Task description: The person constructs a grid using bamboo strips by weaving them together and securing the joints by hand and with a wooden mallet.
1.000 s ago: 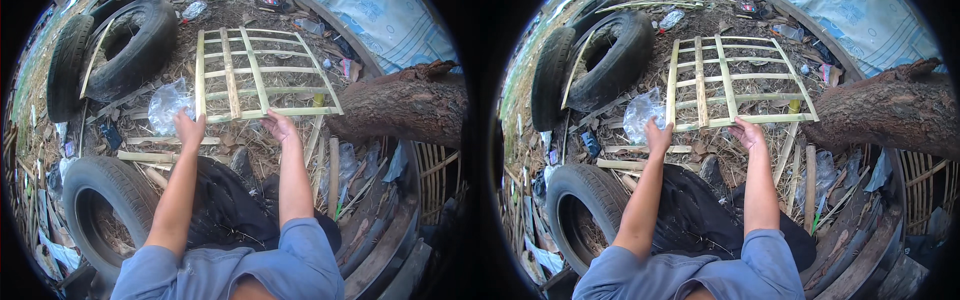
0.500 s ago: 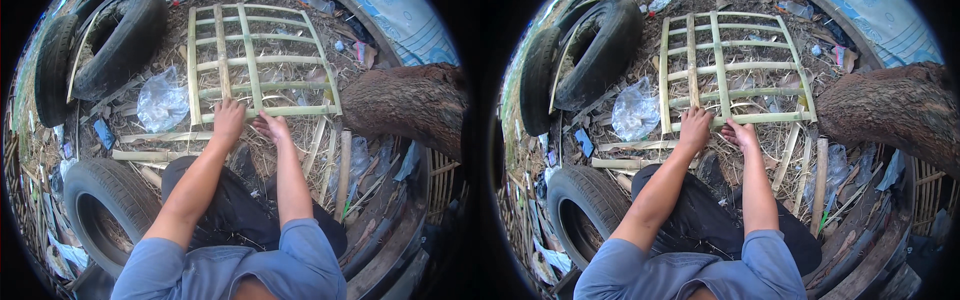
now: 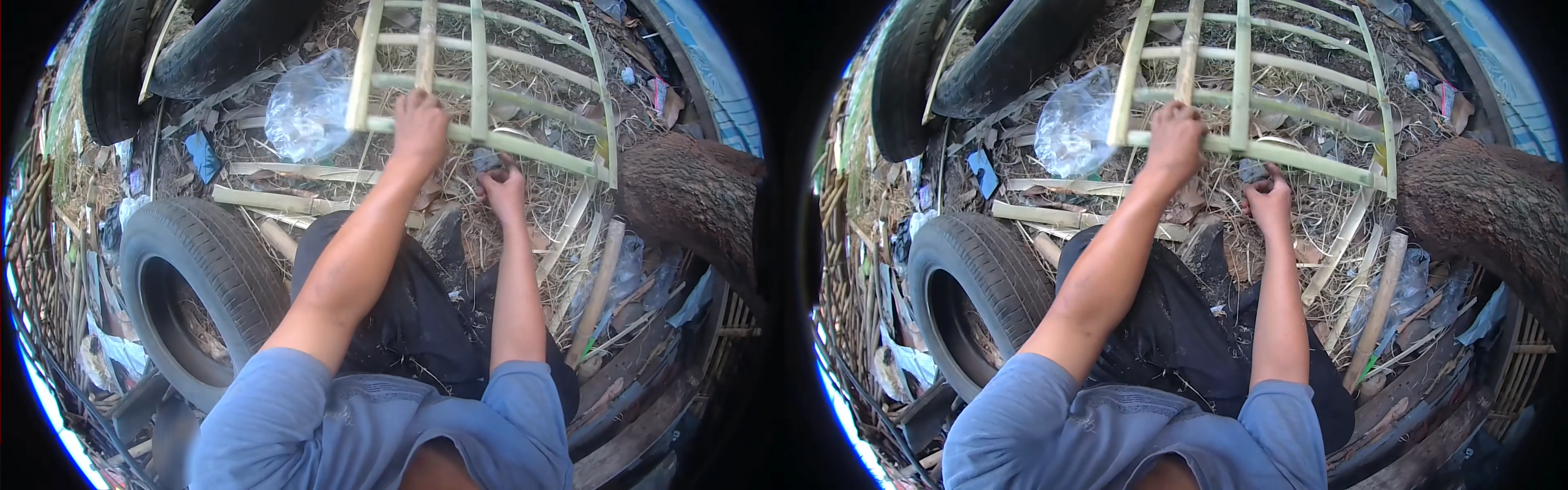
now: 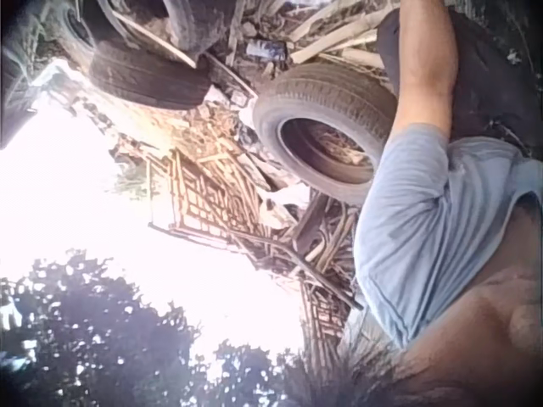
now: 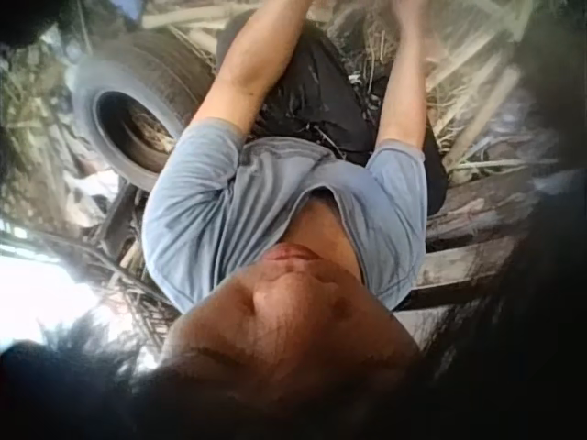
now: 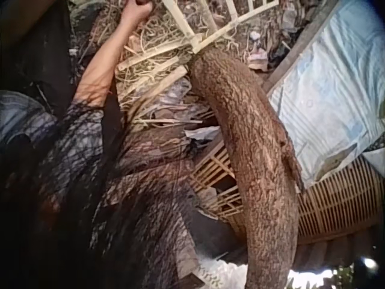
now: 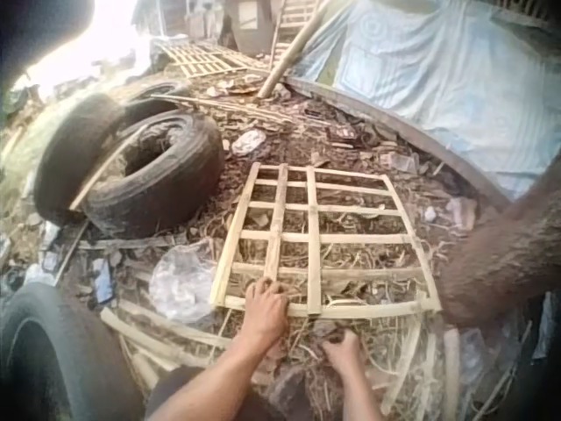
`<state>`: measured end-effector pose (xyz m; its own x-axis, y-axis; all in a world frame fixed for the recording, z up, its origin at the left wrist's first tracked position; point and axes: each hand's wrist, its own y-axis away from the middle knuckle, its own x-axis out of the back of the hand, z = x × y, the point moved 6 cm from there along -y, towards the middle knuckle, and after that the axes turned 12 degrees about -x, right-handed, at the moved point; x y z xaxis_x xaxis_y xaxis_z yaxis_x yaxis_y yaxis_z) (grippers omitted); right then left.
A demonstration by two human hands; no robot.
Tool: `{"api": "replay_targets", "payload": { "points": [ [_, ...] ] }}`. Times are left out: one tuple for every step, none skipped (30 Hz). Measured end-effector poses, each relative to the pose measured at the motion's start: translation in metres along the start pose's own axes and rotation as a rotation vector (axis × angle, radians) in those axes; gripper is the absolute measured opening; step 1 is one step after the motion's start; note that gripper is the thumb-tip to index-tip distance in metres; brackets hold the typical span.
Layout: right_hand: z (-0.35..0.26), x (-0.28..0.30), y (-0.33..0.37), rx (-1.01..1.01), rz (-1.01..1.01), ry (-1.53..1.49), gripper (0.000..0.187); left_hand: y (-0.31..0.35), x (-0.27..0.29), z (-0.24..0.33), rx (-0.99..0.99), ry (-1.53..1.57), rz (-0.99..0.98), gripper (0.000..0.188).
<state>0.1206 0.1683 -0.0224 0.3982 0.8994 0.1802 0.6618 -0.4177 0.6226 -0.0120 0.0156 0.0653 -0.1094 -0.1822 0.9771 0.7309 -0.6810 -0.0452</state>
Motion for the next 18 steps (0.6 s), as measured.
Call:
{"api": "replay_targets", "payload": {
  "points": [
    [-0.002, -0.002, -0.004, 0.032, 0.04, 0.029, 0.049, -0.001, 0.007, -0.012, 0.033, -0.006, 0.072, 0.033],
    [-0.001, -0.006, -0.006, 0.058, 0.07, 0.057, 0.053, 0.002, 0.011, -0.021, 0.045, 0.093, 0.114, 0.036],
    [0.002, -0.008, -0.007, 0.051, 0.062, 0.057, 0.053, 0.002, 0.006, -0.018, 0.053, 0.091, 0.107, 0.036],
    [0.001, -0.006, -0.007, 0.092, 0.141, 0.167, 0.052, -0.002, -0.002, -0.007, 0.015, 0.033, 0.041, 0.033],
    [-0.004, -0.002, -0.009, 0.143, 0.223, 0.272, 0.051, -0.008, -0.01, 0.001, -0.026, -0.029, -0.016, 0.03],
    [0.002, 0.006, -0.013, 0.133, 0.29, 0.252, 0.04, -0.01, -0.018, 0.01, -0.061, -0.005, -0.046, 0.026],
    [0.013, 0.011, -0.026, 0.223, 0.356, 0.328, 0.028, -0.011, -0.023, 0.015, -0.078, 0.0, -0.034, 0.026],
    [0.004, 0.004, -0.019, 0.256, 0.36, 0.335, 0.027, -0.006, -0.03, 0.008, -0.062, 0.02, -0.072, 0.026],
    [-0.007, -0.006, -0.007, 0.288, 0.375, 0.35, 0.027, -0.003, -0.032, 0.004, -0.054, 0.049, -0.106, 0.025],
    [-0.005, -0.004, -0.007, 0.286, 0.404, 0.36, 0.027, -0.003, -0.03, 0.006, -0.069, 0.067, -0.147, 0.032],
    [-0.002, -0.004, -0.009, 0.287, 0.427, 0.367, 0.027, -0.002, -0.025, 0.005, -0.081, 0.076, -0.187, 0.039],
    [0.001, -0.004, -0.007, 0.265, 0.436, 0.33, 0.028, 0.001, -0.024, 0.008, -0.082, 0.072, -0.189, 0.042],
    [0.004, -0.003, -0.005, 0.245, 0.443, 0.293, 0.03, 0.001, -0.024, 0.012, -0.081, 0.068, -0.191, 0.045],
    [0.006, -0.004, -0.004, 0.227, 0.463, 0.256, 0.031, 0.001, -0.025, 0.013, -0.094, 0.074, -0.189, 0.045],
    [0.008, -0.003, -0.004, 0.209, 0.482, 0.268, 0.031, 0.001, -0.027, 0.014, -0.108, 0.073, -0.203, 0.046],
    [0.008, -0.002, -0.004, 0.203, 0.487, 0.283, 0.03, 0.0, -0.03, 0.016, -0.12, 0.073, -0.216, 0.046],
    [0.008, -0.002, -0.004, 0.195, 0.488, 0.294, 0.03, -0.001, -0.03, 0.018, -0.126, 0.073, -0.217, 0.046],
    [0.008, -0.003, -0.005, 0.194, 0.491, 0.292, 0.03, 0.0, -0.03, 0.02, -0.132, 0.07, -0.22, 0.044]
  ]
}}
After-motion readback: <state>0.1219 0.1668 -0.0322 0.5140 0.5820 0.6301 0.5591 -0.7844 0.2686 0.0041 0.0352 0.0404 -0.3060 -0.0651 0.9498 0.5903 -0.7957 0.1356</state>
